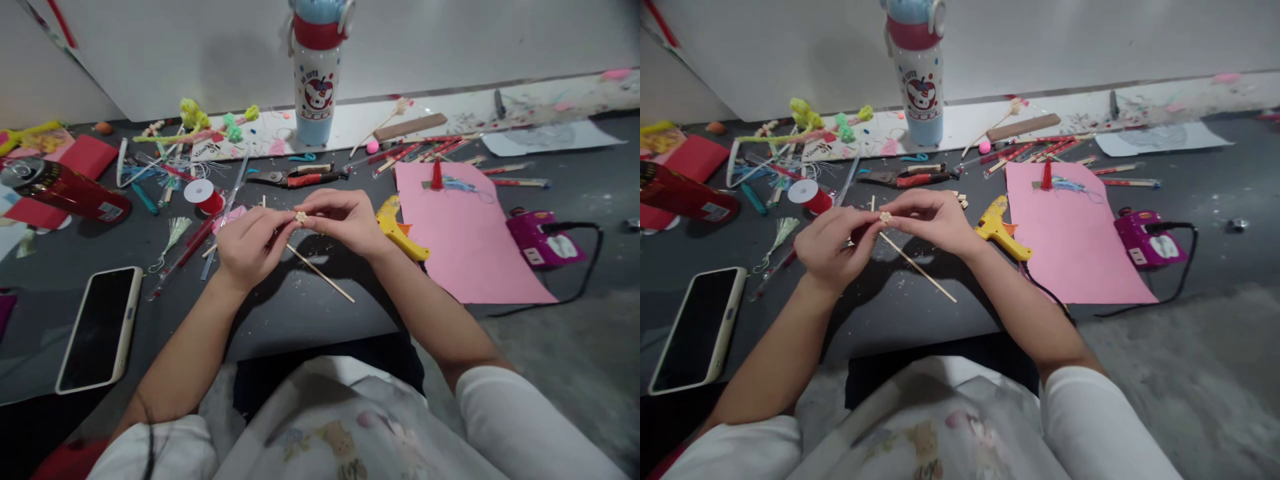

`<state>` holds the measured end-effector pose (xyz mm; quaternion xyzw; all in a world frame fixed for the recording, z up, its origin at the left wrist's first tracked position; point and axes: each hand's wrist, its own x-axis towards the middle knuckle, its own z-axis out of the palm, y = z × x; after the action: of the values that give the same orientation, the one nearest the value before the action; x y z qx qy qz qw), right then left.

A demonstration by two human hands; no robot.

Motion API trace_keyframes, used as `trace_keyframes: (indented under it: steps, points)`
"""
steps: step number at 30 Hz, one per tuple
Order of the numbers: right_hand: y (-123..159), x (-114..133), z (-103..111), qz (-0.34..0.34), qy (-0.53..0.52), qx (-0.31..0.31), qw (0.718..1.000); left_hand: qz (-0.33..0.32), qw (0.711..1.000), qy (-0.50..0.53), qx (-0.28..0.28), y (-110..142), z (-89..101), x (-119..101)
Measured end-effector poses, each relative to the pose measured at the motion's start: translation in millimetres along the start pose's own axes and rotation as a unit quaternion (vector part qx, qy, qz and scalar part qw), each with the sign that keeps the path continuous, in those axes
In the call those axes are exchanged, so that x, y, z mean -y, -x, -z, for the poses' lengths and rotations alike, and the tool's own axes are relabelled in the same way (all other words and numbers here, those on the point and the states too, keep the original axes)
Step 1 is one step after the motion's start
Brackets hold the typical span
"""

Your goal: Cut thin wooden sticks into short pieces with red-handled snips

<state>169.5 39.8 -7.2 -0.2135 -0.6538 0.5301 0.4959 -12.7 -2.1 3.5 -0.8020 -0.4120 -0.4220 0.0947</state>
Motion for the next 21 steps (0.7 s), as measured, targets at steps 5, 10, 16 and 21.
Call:
trace_keyframes:
  steps: [5,10,16,21]
  points:
    - [1,-4,-1,-0.033,-0.048,0.004,0.998,-0.033,0.999,0.008,-0.022,1,-0.3,0]
    - [2,-4,-2,-0.04,-0.069,0.01,0.997,-0.018,0.999,0.038,-0.032,3,-1.6,-1]
    - [1,-5,-3,-0.055,-0.062,-0.008,0.997,0.078,0.993,0.087,-0.03,-3,-4.2,-8]
    - [-1,-4,-1,-0.05,-0.047,-0.007,0.998,0.206,0.963,0.172,-0.008,-5,-7.1,-11]
